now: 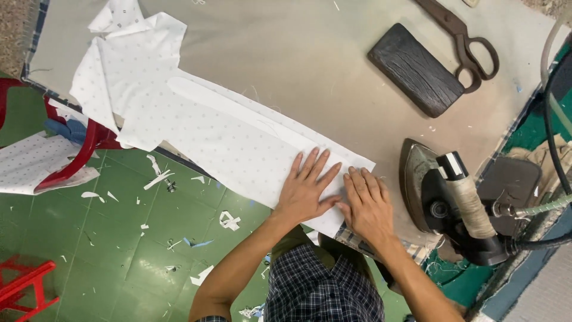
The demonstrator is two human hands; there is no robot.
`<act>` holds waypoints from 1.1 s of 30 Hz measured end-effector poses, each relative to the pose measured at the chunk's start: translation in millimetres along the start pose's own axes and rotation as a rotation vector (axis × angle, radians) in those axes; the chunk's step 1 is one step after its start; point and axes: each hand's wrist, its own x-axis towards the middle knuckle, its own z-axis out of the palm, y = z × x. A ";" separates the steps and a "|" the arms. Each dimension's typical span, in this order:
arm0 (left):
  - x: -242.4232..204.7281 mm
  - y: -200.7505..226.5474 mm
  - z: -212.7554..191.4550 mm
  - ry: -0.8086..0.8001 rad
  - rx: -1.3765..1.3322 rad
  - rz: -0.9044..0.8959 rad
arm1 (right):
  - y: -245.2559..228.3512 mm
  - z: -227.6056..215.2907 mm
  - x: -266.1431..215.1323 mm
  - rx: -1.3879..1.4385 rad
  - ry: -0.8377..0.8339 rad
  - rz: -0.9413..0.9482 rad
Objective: The person irons a white patterned fabric piece on a work table using a steam iron and a wooden pressing block. They fold the fabric, trim an excess strip with scissors, and continue ironing the folded edge.
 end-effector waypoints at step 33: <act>-9.1 -111.5 -46.4 0.077 0.120 -0.175 | 2.6 26.9 -20.4 -0.028 -0.161 0.110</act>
